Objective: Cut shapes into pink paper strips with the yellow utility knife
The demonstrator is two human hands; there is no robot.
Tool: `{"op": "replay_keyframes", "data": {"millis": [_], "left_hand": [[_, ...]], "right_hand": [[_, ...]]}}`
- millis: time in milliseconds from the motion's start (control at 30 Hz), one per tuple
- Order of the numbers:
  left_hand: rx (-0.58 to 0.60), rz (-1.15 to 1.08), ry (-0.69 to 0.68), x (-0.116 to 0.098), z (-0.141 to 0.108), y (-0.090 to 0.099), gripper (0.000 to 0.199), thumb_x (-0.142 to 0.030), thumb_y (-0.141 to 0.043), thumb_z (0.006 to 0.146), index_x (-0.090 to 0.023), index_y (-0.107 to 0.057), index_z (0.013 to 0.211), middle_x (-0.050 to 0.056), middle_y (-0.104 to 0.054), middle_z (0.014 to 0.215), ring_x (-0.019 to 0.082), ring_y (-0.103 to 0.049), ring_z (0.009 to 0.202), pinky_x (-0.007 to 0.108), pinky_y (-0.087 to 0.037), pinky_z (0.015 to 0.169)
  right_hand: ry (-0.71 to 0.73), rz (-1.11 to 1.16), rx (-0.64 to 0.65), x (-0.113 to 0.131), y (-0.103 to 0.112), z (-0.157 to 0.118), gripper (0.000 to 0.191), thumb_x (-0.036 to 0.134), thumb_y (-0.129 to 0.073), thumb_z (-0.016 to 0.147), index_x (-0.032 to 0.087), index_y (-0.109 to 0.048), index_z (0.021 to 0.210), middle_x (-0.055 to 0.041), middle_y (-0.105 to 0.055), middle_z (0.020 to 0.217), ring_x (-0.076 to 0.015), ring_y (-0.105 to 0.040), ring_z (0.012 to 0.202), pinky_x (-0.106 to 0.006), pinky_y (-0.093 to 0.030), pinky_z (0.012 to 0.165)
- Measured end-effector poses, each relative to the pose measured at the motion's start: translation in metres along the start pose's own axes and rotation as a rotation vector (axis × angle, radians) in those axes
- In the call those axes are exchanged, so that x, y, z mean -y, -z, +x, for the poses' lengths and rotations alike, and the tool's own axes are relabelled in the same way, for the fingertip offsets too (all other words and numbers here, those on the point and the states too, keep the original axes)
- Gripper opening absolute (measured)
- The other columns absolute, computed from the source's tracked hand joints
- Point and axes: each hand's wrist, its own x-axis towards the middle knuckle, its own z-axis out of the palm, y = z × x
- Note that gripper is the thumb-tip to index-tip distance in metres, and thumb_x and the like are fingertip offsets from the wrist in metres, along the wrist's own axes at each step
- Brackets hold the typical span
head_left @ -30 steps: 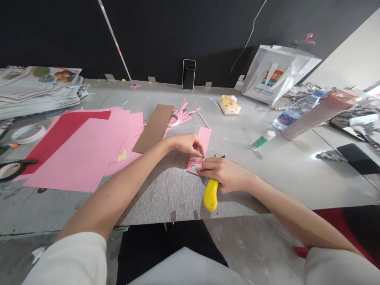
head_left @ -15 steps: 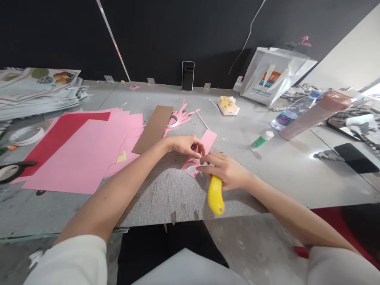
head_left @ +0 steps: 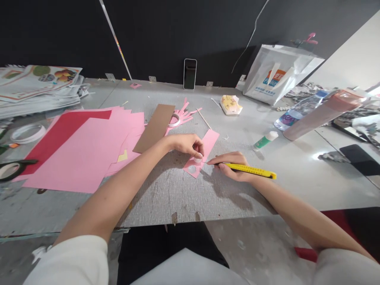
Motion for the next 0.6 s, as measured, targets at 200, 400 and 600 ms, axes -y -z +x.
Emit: {"op": "replay_keyframes", "data": {"millis": [200, 400, 600], "left_hand": [[-0.018, -0.004, 0.025, -0.0023, 0.0007, -0.0013, 0.027, -0.043, -0.079, 0.083, -0.020, -0.080, 0.097, 0.006, -0.077, 0.093, 0.017, -0.063, 0.081, 0.030, -0.043, 0.074], [-0.007, 0.006, 0.028, -0.0054, -0.0004, -0.0003, 0.025, -0.043, -0.078, 0.084, -0.021, -0.082, 0.097, 0.006, -0.077, 0.095, 0.017, -0.063, 0.082, 0.030, -0.043, 0.074], [-0.007, 0.031, 0.038, -0.0058, -0.0002, -0.0001, 0.025, -0.041, -0.081, 0.080, -0.021, -0.081, 0.096, 0.005, -0.076, 0.095, 0.018, -0.064, 0.084, 0.031, -0.044, 0.076]], "right_hand": [[-0.051, -0.015, 0.090, -0.0057, -0.0086, -0.0005, 0.030, 0.021, -0.051, 0.107, 0.023, -0.075, 0.126, -0.0014, -0.078, 0.087, -0.0132, -0.067, 0.065, -0.028, -0.053, 0.065], [-0.098, -0.010, 0.146, -0.0092, -0.0109, -0.0001, 0.031, 0.022, -0.050, 0.108, 0.024, -0.075, 0.126, -0.0019, -0.079, 0.093, -0.0139, -0.065, 0.067, -0.029, -0.054, 0.069], [-0.086, 0.018, 0.154, -0.0081, -0.0091, 0.0012, 0.031, 0.023, -0.050, 0.108, 0.024, -0.075, 0.127, -0.0022, -0.078, 0.092, -0.0142, -0.066, 0.069, -0.029, -0.054, 0.071]]}}
